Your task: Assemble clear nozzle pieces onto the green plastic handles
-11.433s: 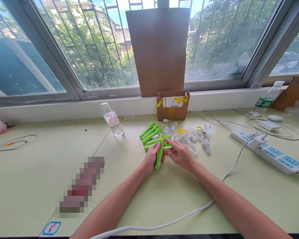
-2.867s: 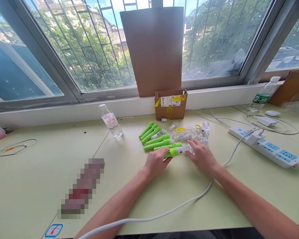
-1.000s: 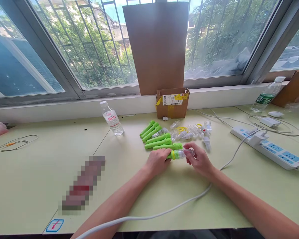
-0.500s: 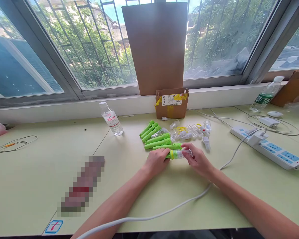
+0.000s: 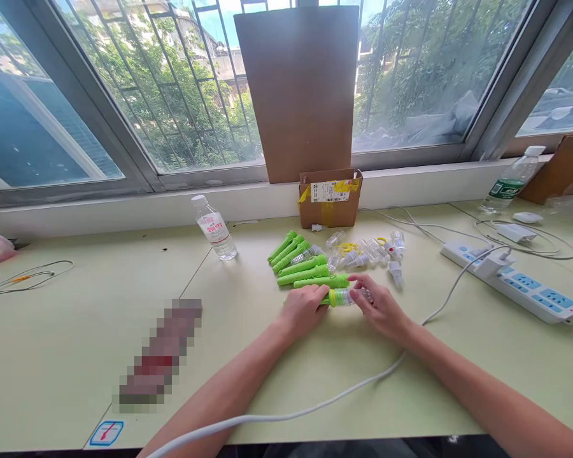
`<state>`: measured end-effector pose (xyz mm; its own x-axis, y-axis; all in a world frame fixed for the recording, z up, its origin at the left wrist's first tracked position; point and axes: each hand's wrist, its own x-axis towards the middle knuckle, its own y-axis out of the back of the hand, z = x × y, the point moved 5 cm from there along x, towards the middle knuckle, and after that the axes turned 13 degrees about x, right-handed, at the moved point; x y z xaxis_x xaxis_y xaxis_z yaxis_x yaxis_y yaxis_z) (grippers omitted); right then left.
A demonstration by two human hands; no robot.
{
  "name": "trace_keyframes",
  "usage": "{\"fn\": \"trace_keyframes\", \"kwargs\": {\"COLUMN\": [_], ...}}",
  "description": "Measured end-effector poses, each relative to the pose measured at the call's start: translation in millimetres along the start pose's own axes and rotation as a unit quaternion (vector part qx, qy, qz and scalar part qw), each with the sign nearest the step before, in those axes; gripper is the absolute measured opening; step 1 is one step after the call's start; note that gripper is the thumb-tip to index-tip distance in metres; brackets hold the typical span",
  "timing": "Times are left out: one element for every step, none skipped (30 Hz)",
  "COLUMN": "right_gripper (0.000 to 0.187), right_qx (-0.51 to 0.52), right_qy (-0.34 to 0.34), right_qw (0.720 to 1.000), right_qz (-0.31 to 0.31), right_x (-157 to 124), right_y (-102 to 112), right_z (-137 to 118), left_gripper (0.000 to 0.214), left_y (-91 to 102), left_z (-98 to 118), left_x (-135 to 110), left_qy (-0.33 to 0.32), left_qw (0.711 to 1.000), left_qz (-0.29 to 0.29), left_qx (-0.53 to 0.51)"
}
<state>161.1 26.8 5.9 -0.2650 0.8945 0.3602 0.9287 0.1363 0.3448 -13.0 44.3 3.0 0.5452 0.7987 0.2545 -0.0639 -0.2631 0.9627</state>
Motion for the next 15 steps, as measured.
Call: {"fn": "trace_keyframes", "kwargs": {"right_gripper": [0.029,0.033,0.036,0.036,0.033,0.030,0.026,0.023,0.022,0.022,0.023,0.024,0.026,0.028,0.029], "right_qx": [0.009,0.018,0.026,0.032,0.034,0.032,0.027,0.020,0.014,0.010,0.010,0.014,0.020,0.025,0.028], "right_qy": [0.005,0.008,0.009,0.007,0.001,-0.008,-0.017,-0.024,-0.029,-0.029,-0.023,-0.013,-0.003,0.003,0.006], "right_qw": [1.000,1.000,0.999,0.999,0.999,0.999,0.999,0.999,0.999,1.000,1.000,1.000,1.000,1.000,0.999], "right_qz": [-0.007,-0.013,-0.017,-0.019,-0.018,-0.015,-0.010,-0.006,-0.003,0.000,0.000,-0.003,-0.007,-0.011,-0.013], "right_x": [-0.5,-0.9,-1.1,-1.1,-0.7,-0.2,0.4,0.9,1.1,1.2,1.0,0.6,0.3,0.0,-0.1], "right_y": [-0.6,-1.2,-1.7,-2.1,-2.1,-1.8,-1.4,-0.9,-0.4,0.1,0.3,0.2,0.0,-0.2,-0.1], "right_z": [-0.9,-1.7,-2.0,-1.7,-0.7,0.5,1.8,2.7,3.0,2.4,1.1,-0.6,-2.3,-3.4,-3.8], "left_gripper": [0.018,0.018,0.018,0.018,0.018,0.018,0.018,0.019,0.019,0.019,0.019,0.019,0.019,0.019,0.019], "left_y": [0.1,0.2,0.3,0.5,0.7,0.6,0.5,0.2,-0.1,-0.4,-0.5,-0.4,-0.2,0.1,0.4], "left_z": [-0.5,-1.2,-1.9,-2.5,-2.7,-2.4,-1.8,-0.8,0.4,1.4,1.9,2.0,1.8,1.4,0.9], "left_x": [0.2,0.3,0.5,0.5,0.6,0.5,0.5,0.4,0.3,0.2,0.2,0.2,0.2,0.3,0.3], "left_qy": [0.003,0.007,0.011,0.014,0.014,0.011,0.008,0.003,-0.003,-0.006,-0.007,-0.004,-0.001,0.002,0.004], "left_qw": [1.000,1.000,1.000,1.000,1.000,1.000,1.000,1.000,1.000,1.000,1.000,1.000,1.000,1.000,1.000], "left_qz": [-0.001,-0.002,-0.002,-0.001,0.000,0.000,0.001,0.002,0.002,0.003,0.004,0.005,0.005,0.005,0.004], "left_qx": [-0.001,-0.003,-0.004,-0.004,-0.004,-0.004,-0.004,-0.003,-0.002,-0.002,-0.001,0.000,-0.001,-0.001,-0.001]}}
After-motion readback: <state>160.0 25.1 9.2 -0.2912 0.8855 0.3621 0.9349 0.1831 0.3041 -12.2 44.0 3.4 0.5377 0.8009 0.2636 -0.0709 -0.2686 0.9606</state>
